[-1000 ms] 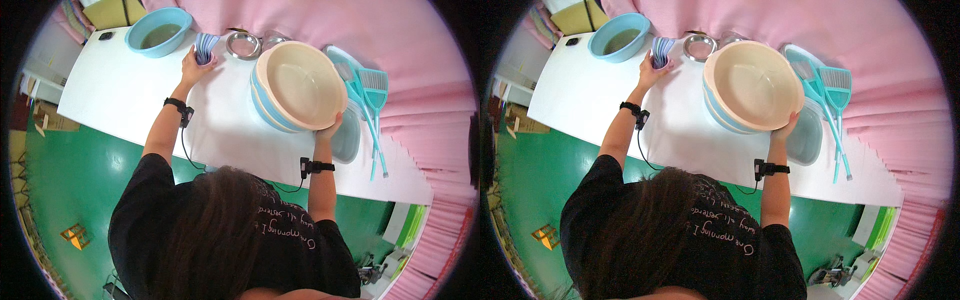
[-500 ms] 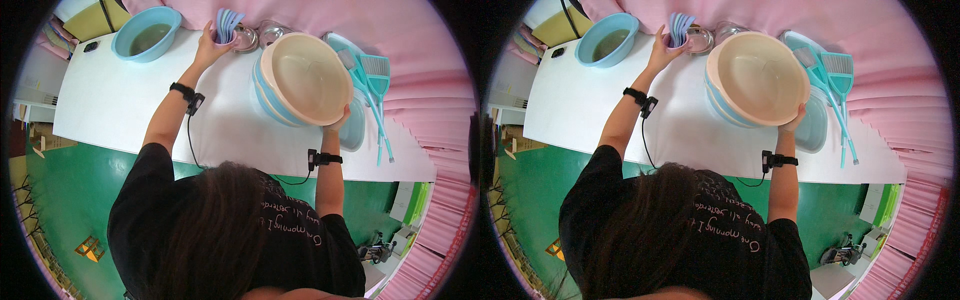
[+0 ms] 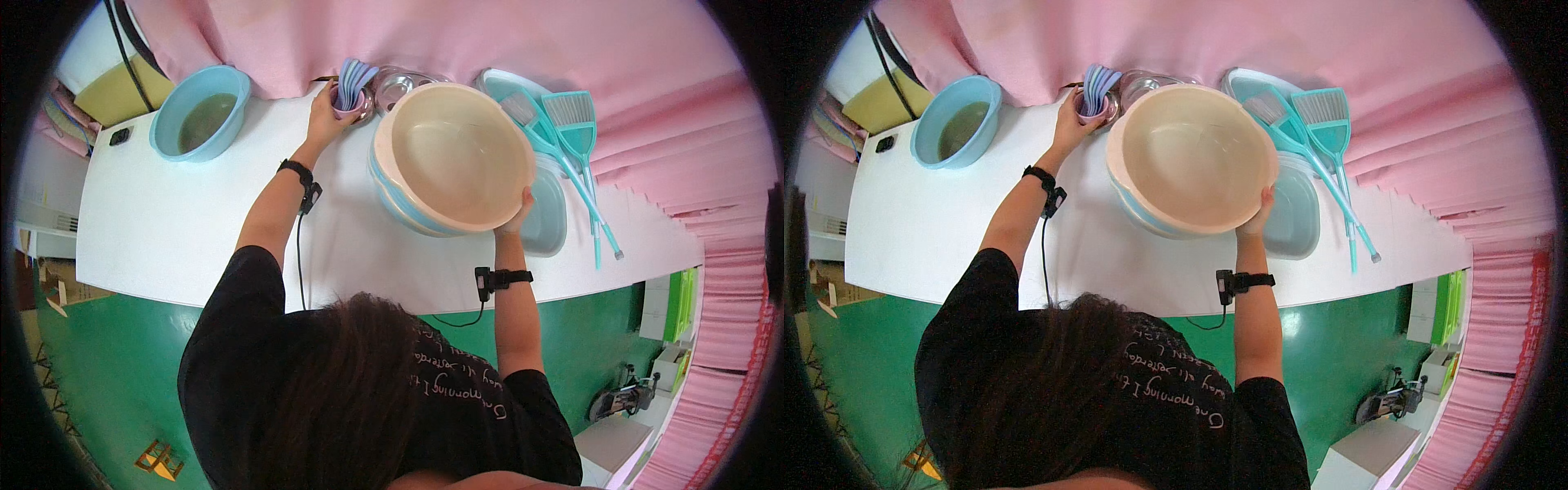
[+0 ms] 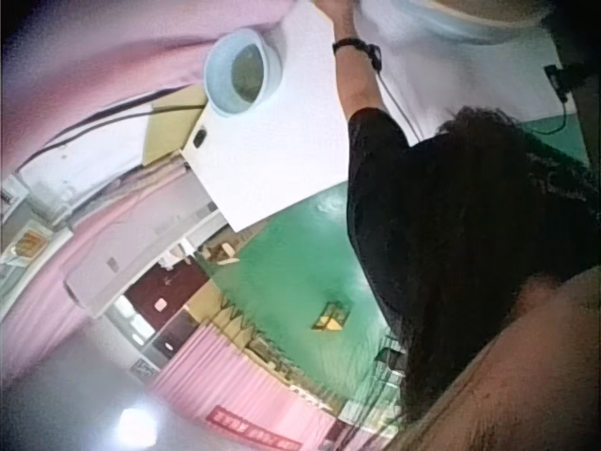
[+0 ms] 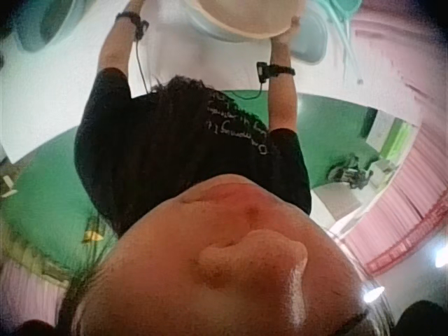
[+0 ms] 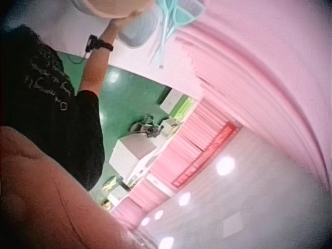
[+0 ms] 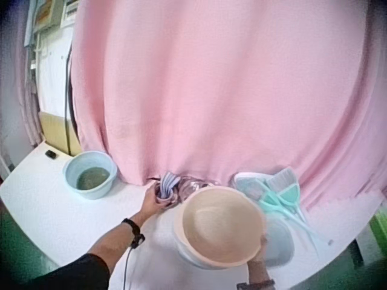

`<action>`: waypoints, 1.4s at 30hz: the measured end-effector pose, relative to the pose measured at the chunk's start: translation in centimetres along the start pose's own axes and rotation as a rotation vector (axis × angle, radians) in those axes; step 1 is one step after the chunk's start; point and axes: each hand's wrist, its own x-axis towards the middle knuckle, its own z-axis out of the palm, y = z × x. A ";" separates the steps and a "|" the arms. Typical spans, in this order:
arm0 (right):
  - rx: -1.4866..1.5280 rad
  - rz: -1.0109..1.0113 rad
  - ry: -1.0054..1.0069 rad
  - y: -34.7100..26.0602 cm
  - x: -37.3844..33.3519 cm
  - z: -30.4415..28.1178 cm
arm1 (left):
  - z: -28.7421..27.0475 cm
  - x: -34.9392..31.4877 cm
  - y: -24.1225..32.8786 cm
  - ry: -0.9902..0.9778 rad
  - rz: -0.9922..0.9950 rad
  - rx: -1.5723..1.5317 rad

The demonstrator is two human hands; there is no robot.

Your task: The person wipes the inside and outside of several plastic bowls with a cloth while sitting on the floor, places them on a table, and then moves a stroller and picks up a yellow cloth from the floor.

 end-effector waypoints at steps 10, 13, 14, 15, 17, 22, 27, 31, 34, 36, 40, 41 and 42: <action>-0.015 -0.059 0.006 -2.6 0.9 -0.2 | 1.4 -2.3 1.4 0.137 0.020 0.471; -0.056 -0.070 0.134 -2.8 0.7 -3.0 | 4.0 -6.1 6.6 -0.046 0.018 -0.028; -0.045 -0.080 0.147 -3.1 0.6 -3.3 | 4.3 -7.4 8.9 -0.152 -0.078 -0.255; -0.054 -0.091 0.133 -3.9 0.7 -3.3 | 4.5 -8.5 11.3 -0.257 -0.177 -0.480; -0.054 -0.121 0.134 -5.5 0.9 -4.4 | 5.3 -9.5 15.7 -0.269 -0.173 -0.500; -0.103 -0.156 0.107 -8.4 2.9 -8.2 | 9.6 -9.5 23.1 -0.259 -0.226 -0.609; -0.154 -0.039 0.113 -13.1 3.3 -10.5 | 12.6 -9.6 24.0 -0.205 -0.214 -0.404; -0.313 0.144 0.172 -18.1 -0.6 -15.3 | 15.4 -10.1 27.7 -0.040 0.054 -0.486; -0.476 0.171 0.122 -21.5 -6.4 -20.8 | 16.0 -10.2 27.0 0.033 -0.013 -0.428; -0.542 0.184 0.230 -22.4 -10.5 -23.8 | 17.2 -10.1 26.7 0.039 -0.078 -0.519; -0.648 0.229 0.621 -25.1 -19.3 -25.7 | 18.5 -11.4 26.8 -0.130 0.037 -0.471; -0.642 0.221 0.646 -26.7 -21.7 -27.1 | 19.2 -12.3 27.8 -0.244 0.112 -0.399; -0.630 0.179 0.730 -28.5 -24.0 -29.1 | 21.2 -13.8 30.2 -0.191 0.222 -0.365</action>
